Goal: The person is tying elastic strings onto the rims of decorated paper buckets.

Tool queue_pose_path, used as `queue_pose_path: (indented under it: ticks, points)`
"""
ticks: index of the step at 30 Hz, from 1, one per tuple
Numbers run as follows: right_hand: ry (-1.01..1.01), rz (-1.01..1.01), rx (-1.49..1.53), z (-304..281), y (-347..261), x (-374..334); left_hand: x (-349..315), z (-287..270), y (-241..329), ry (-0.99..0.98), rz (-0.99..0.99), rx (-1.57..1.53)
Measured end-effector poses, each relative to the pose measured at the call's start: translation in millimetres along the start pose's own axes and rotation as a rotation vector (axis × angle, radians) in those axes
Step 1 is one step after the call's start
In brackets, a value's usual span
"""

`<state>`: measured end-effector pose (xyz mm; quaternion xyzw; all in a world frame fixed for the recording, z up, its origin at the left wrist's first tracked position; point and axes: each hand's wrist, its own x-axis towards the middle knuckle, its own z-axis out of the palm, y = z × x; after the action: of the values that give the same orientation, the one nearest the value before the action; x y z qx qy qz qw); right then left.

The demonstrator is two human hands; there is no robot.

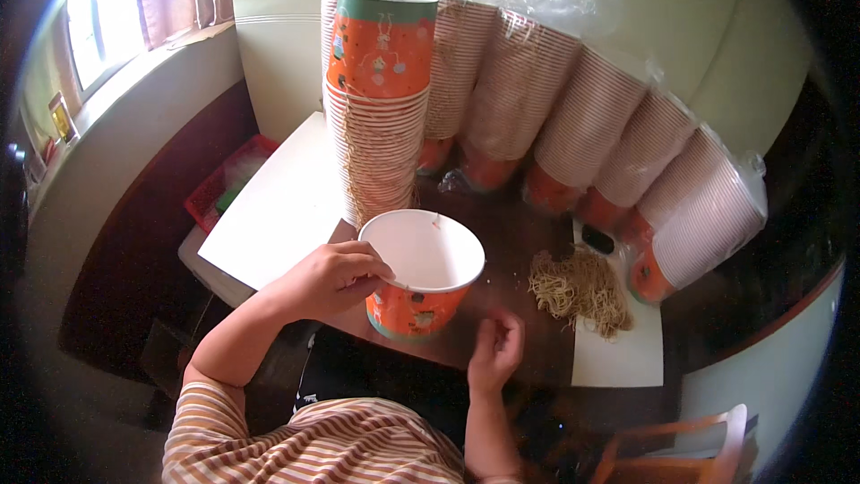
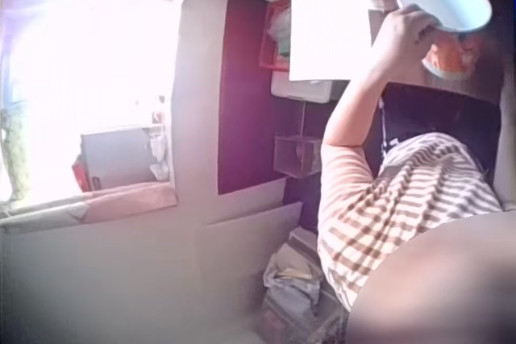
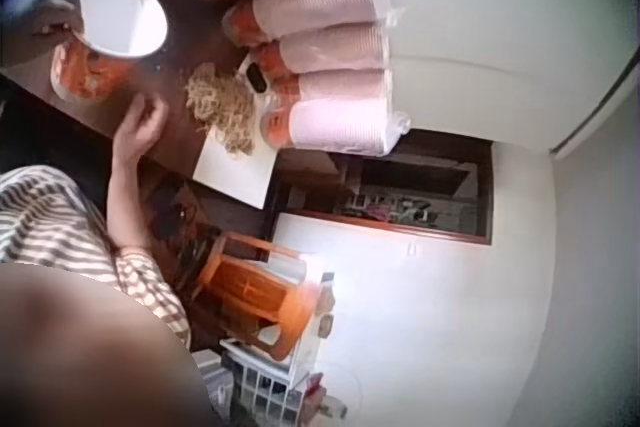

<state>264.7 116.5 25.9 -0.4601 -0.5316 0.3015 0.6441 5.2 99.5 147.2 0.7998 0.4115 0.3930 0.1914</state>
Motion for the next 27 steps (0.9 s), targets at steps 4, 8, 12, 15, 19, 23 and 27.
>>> queue_pose_path:
  ticks: [4,8,12,15,19,23,27]
  points:
    - [-0.215,-0.576,-0.360,27,-36,-6,-5,22,-10,0.057,0.018,0.039]
    - [-0.190,-0.609,-0.423,50,-24,-9,-11,35,-15,0.063,-0.060,0.076]
    - [-0.190,-0.614,-0.449,56,-8,-17,-18,43,-17,0.043,-0.123,0.088]
    - [-0.198,-0.582,-0.422,59,2,-21,-20,48,-18,-0.008,-0.127,0.214]
    - [-0.228,-0.551,-0.394,57,7,-20,-19,63,-14,0.020,-0.094,0.341]
    - [-0.234,-0.536,-0.405,56,8,-22,-14,71,-19,-0.013,-0.010,0.493]
    - [-0.283,-0.493,-0.399,55,16,-25,-11,73,-21,-0.041,0.032,0.570]
